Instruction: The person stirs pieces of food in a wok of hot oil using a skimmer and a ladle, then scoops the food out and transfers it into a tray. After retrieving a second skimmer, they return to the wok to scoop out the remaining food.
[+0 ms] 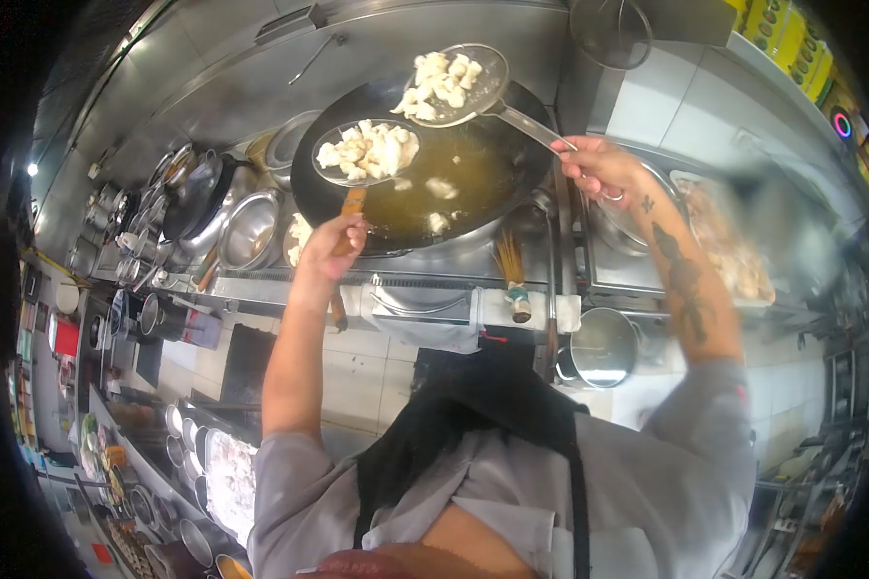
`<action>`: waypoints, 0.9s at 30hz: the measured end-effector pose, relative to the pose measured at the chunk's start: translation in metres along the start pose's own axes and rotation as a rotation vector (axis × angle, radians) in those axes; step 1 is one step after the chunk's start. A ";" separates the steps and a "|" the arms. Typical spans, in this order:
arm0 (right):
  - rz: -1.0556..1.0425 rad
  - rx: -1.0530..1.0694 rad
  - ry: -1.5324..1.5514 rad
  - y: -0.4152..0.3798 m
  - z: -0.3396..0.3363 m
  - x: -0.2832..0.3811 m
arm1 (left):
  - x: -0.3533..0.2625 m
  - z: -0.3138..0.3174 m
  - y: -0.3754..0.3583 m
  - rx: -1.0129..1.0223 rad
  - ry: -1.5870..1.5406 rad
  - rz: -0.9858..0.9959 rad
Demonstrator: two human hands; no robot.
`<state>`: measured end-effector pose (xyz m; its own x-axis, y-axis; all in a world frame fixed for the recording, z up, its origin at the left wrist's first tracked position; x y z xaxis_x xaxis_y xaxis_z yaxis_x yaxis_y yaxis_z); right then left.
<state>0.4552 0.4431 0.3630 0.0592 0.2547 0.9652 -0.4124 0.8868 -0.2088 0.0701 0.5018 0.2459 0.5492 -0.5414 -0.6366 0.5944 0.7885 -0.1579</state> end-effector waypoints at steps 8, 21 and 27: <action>0.141 0.021 -0.350 0.008 0.043 0.071 | 0.020 0.033 0.021 0.111 0.133 -0.024; 0.219 -0.048 -0.836 0.023 0.082 0.113 | 0.044 0.043 0.016 0.087 0.080 -0.047; 0.167 -0.106 -0.873 0.018 0.086 0.130 | 0.046 0.041 0.005 0.070 0.081 -0.028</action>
<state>0.3777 0.4589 0.4980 -0.7246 0.0376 0.6882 -0.2654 0.9063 -0.3290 0.1223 0.4689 0.2472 0.4840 -0.5354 -0.6922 0.6499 0.7496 -0.1253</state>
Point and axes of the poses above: each hand's wrist, its own y-axis towards the middle knuckle, its own z-axis out of the palm, x = y × z, the point moved 8 cm from there along y, towards the middle knuckle, and after that the axes turned 15 degrees about x, right-handed, at the moved point
